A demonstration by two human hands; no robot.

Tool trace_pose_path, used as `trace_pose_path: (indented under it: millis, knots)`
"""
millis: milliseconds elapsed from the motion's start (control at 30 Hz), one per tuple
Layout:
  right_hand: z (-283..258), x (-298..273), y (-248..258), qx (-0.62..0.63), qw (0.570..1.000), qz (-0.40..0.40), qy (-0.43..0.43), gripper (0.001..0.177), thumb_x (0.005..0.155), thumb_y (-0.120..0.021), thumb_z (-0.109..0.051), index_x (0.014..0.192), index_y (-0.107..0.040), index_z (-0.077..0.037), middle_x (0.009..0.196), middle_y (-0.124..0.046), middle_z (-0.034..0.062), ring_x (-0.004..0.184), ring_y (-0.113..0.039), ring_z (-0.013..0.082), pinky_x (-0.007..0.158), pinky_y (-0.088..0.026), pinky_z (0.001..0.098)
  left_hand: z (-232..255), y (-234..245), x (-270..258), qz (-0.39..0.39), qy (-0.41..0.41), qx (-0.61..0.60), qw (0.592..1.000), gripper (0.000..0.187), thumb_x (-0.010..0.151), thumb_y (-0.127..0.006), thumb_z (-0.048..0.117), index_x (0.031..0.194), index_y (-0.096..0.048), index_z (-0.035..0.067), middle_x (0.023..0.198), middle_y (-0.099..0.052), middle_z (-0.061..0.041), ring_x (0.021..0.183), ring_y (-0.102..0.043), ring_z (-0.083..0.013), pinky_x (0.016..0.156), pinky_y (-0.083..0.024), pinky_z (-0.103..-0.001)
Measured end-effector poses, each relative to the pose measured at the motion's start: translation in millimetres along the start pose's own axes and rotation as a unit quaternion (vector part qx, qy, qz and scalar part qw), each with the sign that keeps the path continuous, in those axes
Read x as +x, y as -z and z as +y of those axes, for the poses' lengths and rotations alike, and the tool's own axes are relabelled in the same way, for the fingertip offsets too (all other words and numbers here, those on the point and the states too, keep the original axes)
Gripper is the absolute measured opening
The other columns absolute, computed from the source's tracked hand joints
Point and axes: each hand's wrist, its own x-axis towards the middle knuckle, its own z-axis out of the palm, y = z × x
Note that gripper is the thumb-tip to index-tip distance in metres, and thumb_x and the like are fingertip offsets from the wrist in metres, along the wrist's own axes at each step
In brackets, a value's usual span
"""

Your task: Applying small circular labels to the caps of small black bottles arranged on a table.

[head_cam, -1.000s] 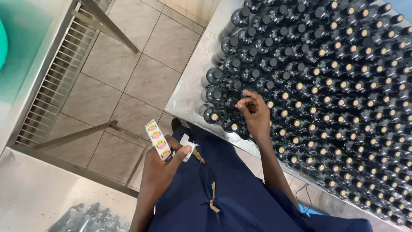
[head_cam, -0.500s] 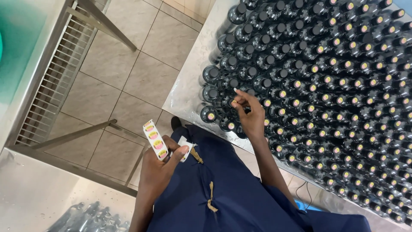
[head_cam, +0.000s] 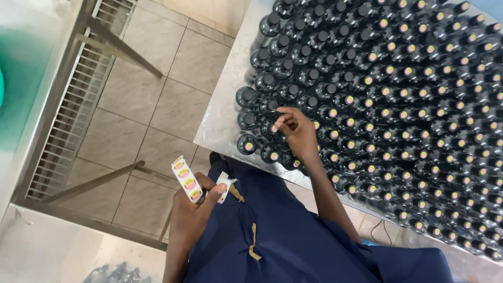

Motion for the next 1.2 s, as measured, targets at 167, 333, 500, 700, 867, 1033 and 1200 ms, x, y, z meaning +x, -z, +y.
trace_pose_path:
  millis: [167, 333, 500, 700, 867, 1033, 1200]
  knots:
    - [5.2, 5.4, 35.1, 0.002, 0.999, 0.045, -0.02, 0.017, 0.105, -0.073, -0.02, 0.12, -0.068, -0.014, 0.111, -0.073, 0.0041, 0.084, -0.069, 0.0147, 0.076, -0.058, 0.0298, 0.0, 2.3, -1.9, 0.007, 0.022, 0.023, 0.999, 0.038, 0.099, -0.077, 0.036, 0.075, -0.06, 0.012, 0.074, -0.061, 0.002, 0.068, -0.055, -0.0108, 0.069, -0.044, -0.032]
    - [13.4, 12.3, 56.6, -0.081, 0.995, 0.031, -0.046, 0.013, 0.108, -0.069, -0.025, 0.113, -0.073, -0.013, 0.117, -0.065, 0.0037, 0.089, -0.065, 0.0137, 0.081, -0.055, 0.028, 1.2, -0.5, -4.9, 0.014, 0.062, 0.031, 0.997, 0.034, 0.098, -0.079, 0.035, 0.077, -0.064, 0.011, 0.076, -0.066, 0.001, 0.07, -0.058, -0.0111, 0.068, -0.044, -0.033]
    - [15.9, 19.7, 54.9, -0.129, 0.991, -0.023, -0.025, 0.009, 0.107, -0.074, -0.02, 0.103, -0.079, -0.013, 0.116, -0.069, 0.0027, 0.098, -0.062, 0.0163, 0.084, -0.05, 0.0308, 0.4, -3.4, -3.9, 0.015, 0.018, 0.02, 1.0, 0.037, 0.099, -0.078, 0.035, 0.076, -0.06, 0.012, 0.073, -0.061, 0.001, 0.069, -0.054, -0.0108, 0.067, -0.043, -0.032]
    - [21.6, 19.9, 50.5, -0.145, 0.989, -0.01, -0.002, 0.007, 0.107, -0.072, -0.013, 0.108, -0.078, -0.01, 0.117, -0.069, 0.0044, 0.092, -0.063, 0.0171, 0.076, -0.051, 0.0321, -4.6, -5.5, -5.1, 0.015, 0.045, 0.029, 0.998, 0.039, 0.099, -0.077, 0.04, 0.077, -0.061, 0.013, 0.071, -0.059, 0.004, 0.062, -0.043, -0.0073, 0.061, -0.035, -0.031]
    - [23.2, 16.5, 46.1, -0.152, 0.987, 0.024, 0.05, 0.007, 0.102, -0.08, -0.011, 0.108, -0.08, -0.008, 0.114, -0.073, 0.0068, 0.091, -0.068, 0.0177, 0.074, -0.056, 0.0301, -0.2, -8.2, -2.4, 0.016, 0.034, 0.009, 0.999, 0.036, 0.099, -0.078, 0.033, 0.075, -0.062, 0.012, 0.072, -0.059, 0.003, 0.064, -0.046, -0.0086, 0.064, -0.039, -0.031]
    - [19.1, 20.3, 47.3, -0.119, 0.99, 0.045, 0.064, 0.014, 0.096, -0.08, 0.003, 0.105, -0.074, -0.007, 0.123, -0.079, 0.0128, 0.101, -0.076, 0.0209, 0.09, -0.068, 0.0343, -0.6, -9.5, 1.5, 0.008, 0.037, 0.018, 0.999, 0.036, 0.099, -0.078, 0.037, 0.078, -0.063, 0.012, 0.073, -0.062, 0.003, 0.066, -0.051, -0.0087, 0.064, -0.04, -0.032]
    - [0.5, 28.9, 55.8, -0.133, 0.99, -0.032, -0.035, 0.02, 0.099, -0.084, -0.019, 0.118, -0.085, -0.014, 0.104, -0.074, 0.0029, 0.059, -0.045, 0.0101, 0.054, -0.039, 0.0265, 1.9, -8.2, 6.9, -0.005, 0.01, 0.03, 0.999, 0.036, 0.099, -0.077, 0.036, 0.079, -0.059, 0.013, 0.077, -0.061, 0.001, 0.072, -0.055, -0.0117, 0.07, -0.044, -0.033]
